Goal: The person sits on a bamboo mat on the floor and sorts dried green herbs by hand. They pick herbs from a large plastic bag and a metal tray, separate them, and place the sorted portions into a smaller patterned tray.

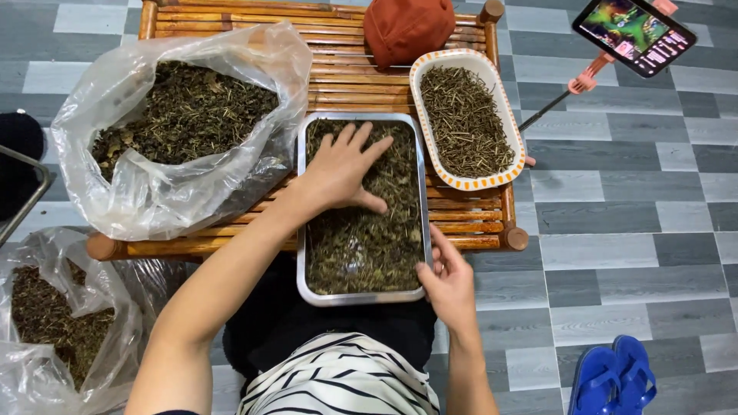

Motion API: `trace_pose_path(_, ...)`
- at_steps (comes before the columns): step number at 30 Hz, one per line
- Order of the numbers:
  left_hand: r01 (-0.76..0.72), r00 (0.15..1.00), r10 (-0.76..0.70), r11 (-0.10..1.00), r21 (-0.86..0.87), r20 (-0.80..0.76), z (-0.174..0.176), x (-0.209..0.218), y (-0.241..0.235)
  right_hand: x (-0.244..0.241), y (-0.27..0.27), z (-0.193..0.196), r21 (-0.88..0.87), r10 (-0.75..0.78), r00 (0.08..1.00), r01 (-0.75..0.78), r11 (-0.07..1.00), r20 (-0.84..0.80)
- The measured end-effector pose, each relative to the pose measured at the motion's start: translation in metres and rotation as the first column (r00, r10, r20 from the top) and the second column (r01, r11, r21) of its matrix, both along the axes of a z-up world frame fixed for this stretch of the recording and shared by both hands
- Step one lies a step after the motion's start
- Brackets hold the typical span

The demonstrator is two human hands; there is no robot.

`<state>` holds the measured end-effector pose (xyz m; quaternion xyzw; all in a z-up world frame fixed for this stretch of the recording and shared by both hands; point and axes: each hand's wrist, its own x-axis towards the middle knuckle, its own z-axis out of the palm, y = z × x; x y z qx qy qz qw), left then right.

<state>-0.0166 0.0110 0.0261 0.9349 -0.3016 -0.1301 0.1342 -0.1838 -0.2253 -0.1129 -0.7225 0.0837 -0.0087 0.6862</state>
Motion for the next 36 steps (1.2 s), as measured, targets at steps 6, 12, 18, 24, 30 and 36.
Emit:
trace_pose_path(6, 0.047, 0.956, -0.013, 0.993, 0.107, -0.294, 0.003, -0.031, -0.007, -0.026, 0.031, 0.045, 0.065, -0.040, 0.993, 0.048, 0.997, -0.111)
trace_pose_path(12, 0.102, 0.989, -0.098, 0.994, 0.036, -0.114, -0.046, -0.043, -0.007, -0.026, 0.032, 0.050, 0.042, -0.018, 0.993, 0.023, 0.999, -0.114)
trace_pose_path(18, -0.016, 0.964, -0.008, 0.996, -0.088, -0.266, -0.035, -0.040, -0.006, -0.024, 0.031, 0.051, 0.031, -0.003, 0.991, 0.007, 1.000, -0.136)
trace_pose_path(24, -0.113, 0.971, 0.045, 0.951, -0.287, -0.233, -0.010, -0.042, 0.003, -0.023, 0.020, 0.030, -0.006, 0.006, 0.999, -0.006, 1.000, -0.033)
trace_pose_path(30, -0.084, 0.996, 0.078, 0.910, -0.407, -0.032, -0.004, -0.045, 0.015, -0.003, 0.004, 0.041, -0.343, -0.090, 0.995, 0.097, 0.934, 0.034)
trace_pose_path(36, -0.151, 0.987, 0.123, 0.929, -0.339, -0.105, 0.007, -0.065, 0.016, 0.015, 0.001, 0.005, -0.126, 0.077, 0.995, -0.084, 0.989, -0.057)
